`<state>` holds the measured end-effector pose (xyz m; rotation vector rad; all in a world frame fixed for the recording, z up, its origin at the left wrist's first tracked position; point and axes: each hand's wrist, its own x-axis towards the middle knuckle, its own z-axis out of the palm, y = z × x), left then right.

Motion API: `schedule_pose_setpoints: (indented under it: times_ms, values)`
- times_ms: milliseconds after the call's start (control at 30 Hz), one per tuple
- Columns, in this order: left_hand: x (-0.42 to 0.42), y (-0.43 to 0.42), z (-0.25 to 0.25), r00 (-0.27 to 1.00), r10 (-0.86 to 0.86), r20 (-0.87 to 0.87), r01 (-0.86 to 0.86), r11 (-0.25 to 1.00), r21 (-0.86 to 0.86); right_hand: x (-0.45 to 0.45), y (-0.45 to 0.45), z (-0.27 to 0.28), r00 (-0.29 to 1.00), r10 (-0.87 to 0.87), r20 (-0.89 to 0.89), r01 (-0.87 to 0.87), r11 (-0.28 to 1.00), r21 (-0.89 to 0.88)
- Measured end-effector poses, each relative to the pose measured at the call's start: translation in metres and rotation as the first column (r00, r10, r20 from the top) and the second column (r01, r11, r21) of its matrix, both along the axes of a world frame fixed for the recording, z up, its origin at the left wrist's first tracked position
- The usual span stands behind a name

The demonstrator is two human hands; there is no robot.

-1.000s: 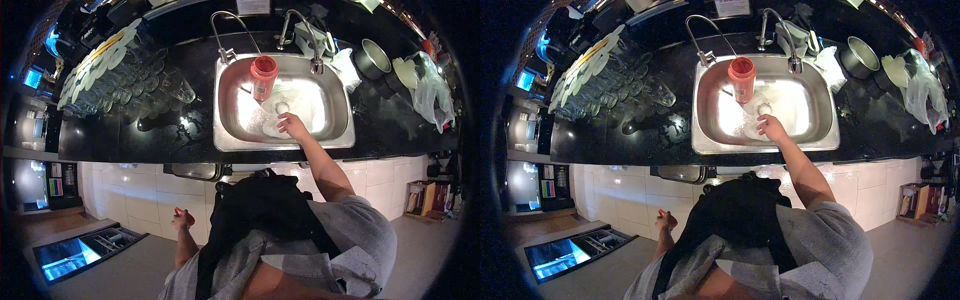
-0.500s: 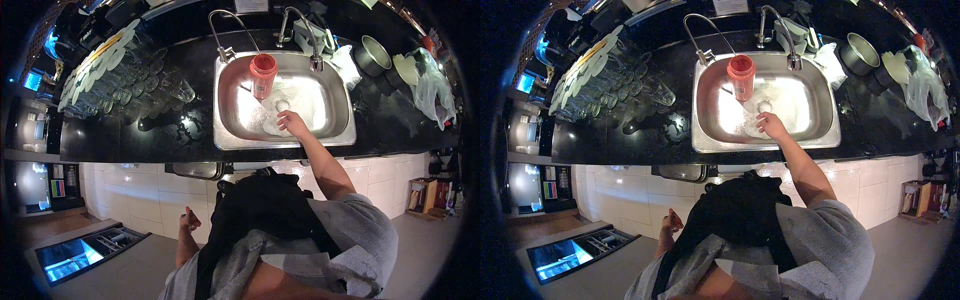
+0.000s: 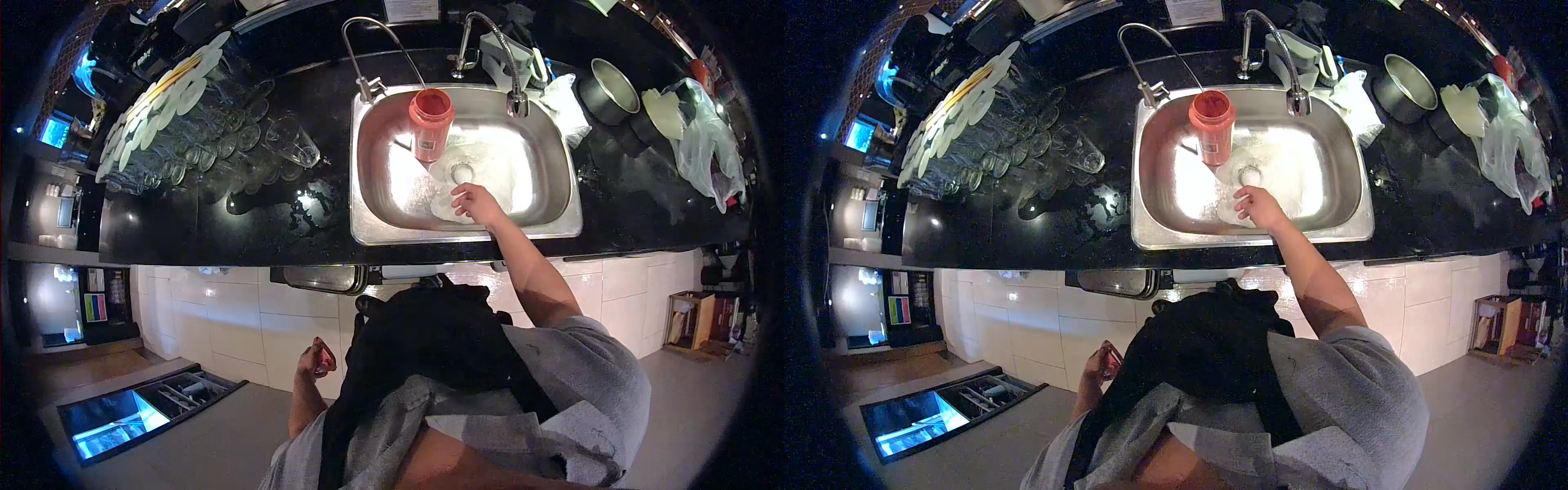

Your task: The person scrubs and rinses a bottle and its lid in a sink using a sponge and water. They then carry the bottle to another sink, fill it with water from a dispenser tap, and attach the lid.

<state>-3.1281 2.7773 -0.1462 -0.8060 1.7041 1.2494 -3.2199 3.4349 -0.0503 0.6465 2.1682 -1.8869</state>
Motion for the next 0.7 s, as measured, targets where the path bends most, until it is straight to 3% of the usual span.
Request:
schedule_pose_setpoints:
  times_ms: [67, 133, 167, 233, 367, 433, 567, 633, 667, 700]
  values:
    - [-0.006, 0.004, 0.009, 0.999, 0.019, 0.026, -0.019, 1.000, -0.020, 0.001, 0.000, 0.002, 1.000, 0.005, 0.004, -0.005, 1.000, 0.013]
    - [-0.014, -0.004, 0.015, 0.972, -0.159, 0.175, 0.072, 0.904, 0.421, 0.001, 0.000, 0.003, 1.000, 0.012, -0.011, -0.012, 1.000, 0.004]
    - [-0.011, 0.000, 0.013, 0.972, -0.159, 0.175, 0.072, 0.904, 0.421, 0.000, -0.001, 0.003, 1.000, 0.012, -0.011, -0.012, 1.000, 0.004]
    - [0.002, 0.007, 0.004, 1.000, -0.027, -0.006, 0.028, 0.991, 0.133, 0.000, -0.001, 0.003, 1.000, 0.003, -0.010, -0.003, 1.000, -0.016]
    - [0.001, 0.007, 0.008, 0.996, -0.055, 0.068, 0.045, 0.988, 0.147, 0.000, -0.001, 0.004, 1.000, 0.015, -0.020, -0.015, 1.000, 0.006]
    - [0.000, 0.026, 0.036, 0.991, -0.069, 0.113, 0.071, 0.997, -0.012, 0.000, -0.002, 0.010, 1.000, 0.019, -0.004, -0.019, 1.000, 0.022]
    - [-0.002, 0.014, 0.023, 0.988, -0.100, 0.121, 0.091, 0.993, 0.078, 0.001, -0.007, 0.021, 1.000, -0.008, 0.005, 0.008, 1.000, 0.021]
    - [-0.003, 0.010, 0.022, 0.979, -0.145, 0.140, 0.087, 0.929, 0.359, 0.001, -0.010, 0.028, 0.997, -0.072, -0.011, 0.072, 0.997, -0.020]
    - [-0.002, 0.012, 0.019, 0.979, -0.146, 0.141, 0.087, 0.929, 0.360, 0.001, -0.009, 0.024, 0.997, -0.073, -0.010, 0.073, 0.997, -0.020]
    - [0.001, 0.017, 0.017, 0.992, -0.103, 0.070, 0.083, 0.967, 0.241, 0.000, -0.008, 0.020, 0.997, -0.068, -0.023, 0.068, 0.998, -0.007]
